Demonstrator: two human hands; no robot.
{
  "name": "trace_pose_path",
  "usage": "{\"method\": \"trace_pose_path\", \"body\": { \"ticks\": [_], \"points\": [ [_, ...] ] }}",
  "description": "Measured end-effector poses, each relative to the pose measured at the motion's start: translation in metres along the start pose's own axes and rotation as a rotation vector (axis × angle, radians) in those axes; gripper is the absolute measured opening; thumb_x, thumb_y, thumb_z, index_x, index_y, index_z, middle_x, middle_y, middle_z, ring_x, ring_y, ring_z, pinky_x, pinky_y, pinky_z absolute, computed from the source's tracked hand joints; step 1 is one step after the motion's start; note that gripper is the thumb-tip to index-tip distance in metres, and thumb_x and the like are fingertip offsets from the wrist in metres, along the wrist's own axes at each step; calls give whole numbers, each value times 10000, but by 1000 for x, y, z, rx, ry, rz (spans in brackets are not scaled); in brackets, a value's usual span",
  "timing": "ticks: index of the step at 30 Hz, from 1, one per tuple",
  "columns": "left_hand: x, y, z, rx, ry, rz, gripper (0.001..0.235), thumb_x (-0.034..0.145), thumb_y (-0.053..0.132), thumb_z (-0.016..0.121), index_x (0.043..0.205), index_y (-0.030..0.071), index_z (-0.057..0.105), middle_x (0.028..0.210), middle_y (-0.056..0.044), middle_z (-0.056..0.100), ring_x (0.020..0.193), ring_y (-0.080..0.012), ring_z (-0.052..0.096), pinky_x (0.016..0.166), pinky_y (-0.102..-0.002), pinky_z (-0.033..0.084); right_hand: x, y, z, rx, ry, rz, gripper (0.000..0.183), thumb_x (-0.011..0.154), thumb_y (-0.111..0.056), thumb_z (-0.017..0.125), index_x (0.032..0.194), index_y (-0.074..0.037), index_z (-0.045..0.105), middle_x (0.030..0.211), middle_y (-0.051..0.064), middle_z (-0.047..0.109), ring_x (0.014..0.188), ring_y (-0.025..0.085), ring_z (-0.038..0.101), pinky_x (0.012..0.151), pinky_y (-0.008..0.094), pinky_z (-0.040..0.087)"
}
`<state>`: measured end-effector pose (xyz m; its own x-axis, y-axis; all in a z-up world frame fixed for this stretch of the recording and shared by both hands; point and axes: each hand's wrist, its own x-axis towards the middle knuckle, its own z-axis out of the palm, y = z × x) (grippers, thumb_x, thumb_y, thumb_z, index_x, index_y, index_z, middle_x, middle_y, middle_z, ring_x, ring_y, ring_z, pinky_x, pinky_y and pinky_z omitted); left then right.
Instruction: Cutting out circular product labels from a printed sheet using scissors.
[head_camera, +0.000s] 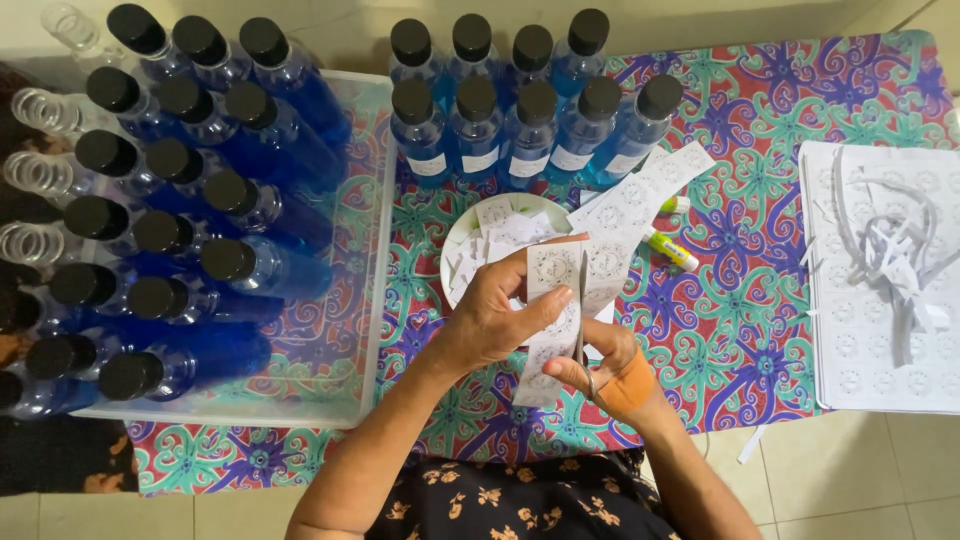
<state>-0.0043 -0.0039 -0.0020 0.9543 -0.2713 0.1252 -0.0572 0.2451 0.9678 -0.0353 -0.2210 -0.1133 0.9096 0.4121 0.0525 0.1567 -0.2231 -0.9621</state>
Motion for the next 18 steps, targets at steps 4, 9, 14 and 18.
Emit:
{"method": "trace_pose_path", "body": {
  "ticks": [4,9,14,18],
  "points": [
    [0,2,-1,-7,-7,-6,384,940,103,671,1307,-10,645,1181,-192,723,1080,-170,628,923,-390,568,1,-8,0,18,-9,11,235,779,-213,887,924,-54,791,692,52,767,700,82,613,686,327,575],
    [2,-1,-4,-8,-18,3,399,941,111,682,1319,-11,640,1174,-205,724,1073,-183,649,916,-404,576,5,-17,1,27,-4,20,207,785,-197,879,892,-40,795,632,59,734,630,101,593,625,312,558],
    [-5,-5,1,-8,-2,-17,411,928,106,687,1321,-8,641,1250,-191,702,1103,-168,629,900,-358,568,2,-20,1,50,4,20,188,788,-186,874,836,-36,773,588,39,684,593,105,553,597,299,525],
    [-7,-9,5,-2,-36,-14,402,928,93,683,1314,-11,644,1304,-203,679,1114,-180,627,916,-376,557,8,-41,-3,67,8,15,194,780,-192,881,825,-46,762,597,36,683,603,102,546,592,309,522]
  ]
}}
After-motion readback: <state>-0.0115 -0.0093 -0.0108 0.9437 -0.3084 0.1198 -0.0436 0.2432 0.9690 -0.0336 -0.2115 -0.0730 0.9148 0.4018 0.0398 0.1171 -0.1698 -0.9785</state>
